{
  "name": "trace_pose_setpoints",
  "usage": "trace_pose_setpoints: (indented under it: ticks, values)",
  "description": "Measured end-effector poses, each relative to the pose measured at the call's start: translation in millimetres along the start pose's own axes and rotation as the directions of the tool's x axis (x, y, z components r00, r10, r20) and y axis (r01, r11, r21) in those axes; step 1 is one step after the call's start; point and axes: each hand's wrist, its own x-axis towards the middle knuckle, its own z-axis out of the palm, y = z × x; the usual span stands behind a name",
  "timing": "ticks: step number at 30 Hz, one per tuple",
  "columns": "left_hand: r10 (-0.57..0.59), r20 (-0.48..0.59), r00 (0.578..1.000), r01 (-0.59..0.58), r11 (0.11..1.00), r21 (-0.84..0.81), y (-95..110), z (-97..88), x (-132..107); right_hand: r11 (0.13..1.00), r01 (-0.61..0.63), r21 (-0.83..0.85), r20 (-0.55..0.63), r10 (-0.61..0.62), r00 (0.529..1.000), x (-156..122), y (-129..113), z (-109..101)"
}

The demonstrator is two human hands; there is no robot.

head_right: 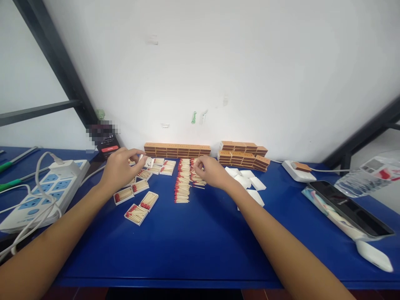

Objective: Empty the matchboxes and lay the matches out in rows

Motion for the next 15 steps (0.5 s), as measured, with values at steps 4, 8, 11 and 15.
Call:
trace_pose_setpoints:
  ticks: [4,8,11,15]
  values:
    - [0.007,-0.014,1.000,-0.007,1.000,-0.005,-1.7,2.8,-0.5,0.991,0.008,0.130,-0.019,-0.006,1.000,-7.8,9.7,-11.4]
    - [0.002,0.003,1.000,-0.002,1.000,-0.006,-2.0,4.4,-1.3,0.987,0.088,0.133,-0.043,-0.083,0.996,-11.1,19.9,-19.0]
    - [-0.007,0.024,1.000,0.007,1.000,-0.008,-1.5,4.3,-1.5,0.986,0.079,0.144,-0.028,-0.076,0.997,-11.0,23.6,-23.1]
    - [0.001,0.031,1.000,-0.001,1.000,-0.004,-1.2,5.1,-1.9,0.938,-0.089,0.335,0.058,0.074,0.996,-11.8,23.2,-25.8]
